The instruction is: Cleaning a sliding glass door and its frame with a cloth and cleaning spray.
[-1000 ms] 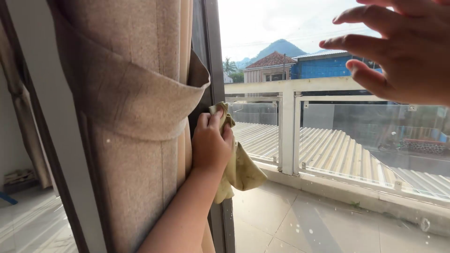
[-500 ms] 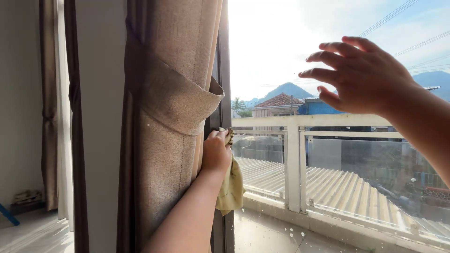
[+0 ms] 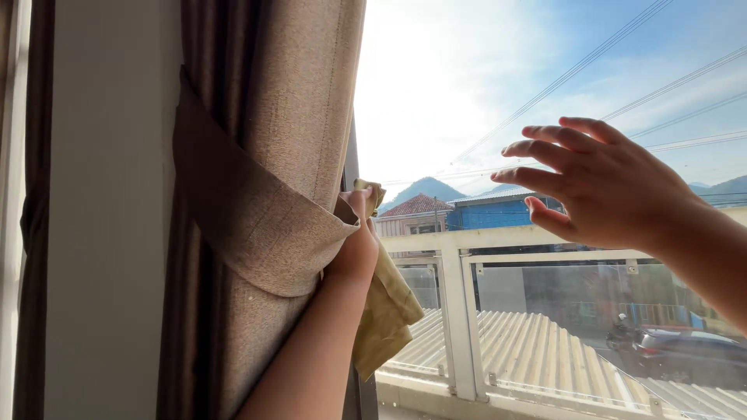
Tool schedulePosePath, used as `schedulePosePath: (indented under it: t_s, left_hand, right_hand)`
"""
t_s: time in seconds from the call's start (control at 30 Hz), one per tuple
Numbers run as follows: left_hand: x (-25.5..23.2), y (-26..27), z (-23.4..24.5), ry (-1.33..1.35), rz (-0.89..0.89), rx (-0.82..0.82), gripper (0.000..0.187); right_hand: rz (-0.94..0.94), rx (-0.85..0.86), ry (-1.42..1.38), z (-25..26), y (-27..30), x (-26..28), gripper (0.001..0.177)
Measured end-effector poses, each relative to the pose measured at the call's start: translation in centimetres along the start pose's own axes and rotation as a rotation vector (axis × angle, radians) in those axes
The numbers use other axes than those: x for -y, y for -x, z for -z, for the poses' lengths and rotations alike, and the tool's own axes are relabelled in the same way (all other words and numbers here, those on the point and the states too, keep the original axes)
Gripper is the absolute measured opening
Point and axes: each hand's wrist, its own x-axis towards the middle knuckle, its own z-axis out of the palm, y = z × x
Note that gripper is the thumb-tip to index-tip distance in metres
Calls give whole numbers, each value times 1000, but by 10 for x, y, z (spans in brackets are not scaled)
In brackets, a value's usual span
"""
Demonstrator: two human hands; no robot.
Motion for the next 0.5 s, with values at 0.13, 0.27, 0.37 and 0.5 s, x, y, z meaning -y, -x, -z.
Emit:
schedulePosePath:
  t_s: [0.13,0.27,0.37,0.5]
  left_hand:
    - [-37,48,53,-46,196,244,47]
    - [-60,112,89,182,160,267,46]
    - [-56,128,91,261,94,294,45]
    - [-48,90,73,193,135,197,47]
  right_hand:
    - [0,-56,-44,-6,0,-1,57]
    - [-26,54,-78,8,-5,1,59]
    - [-38,128,-119,14,-7,4,58]
    - [-38,139,-129,14,-9,3,57]
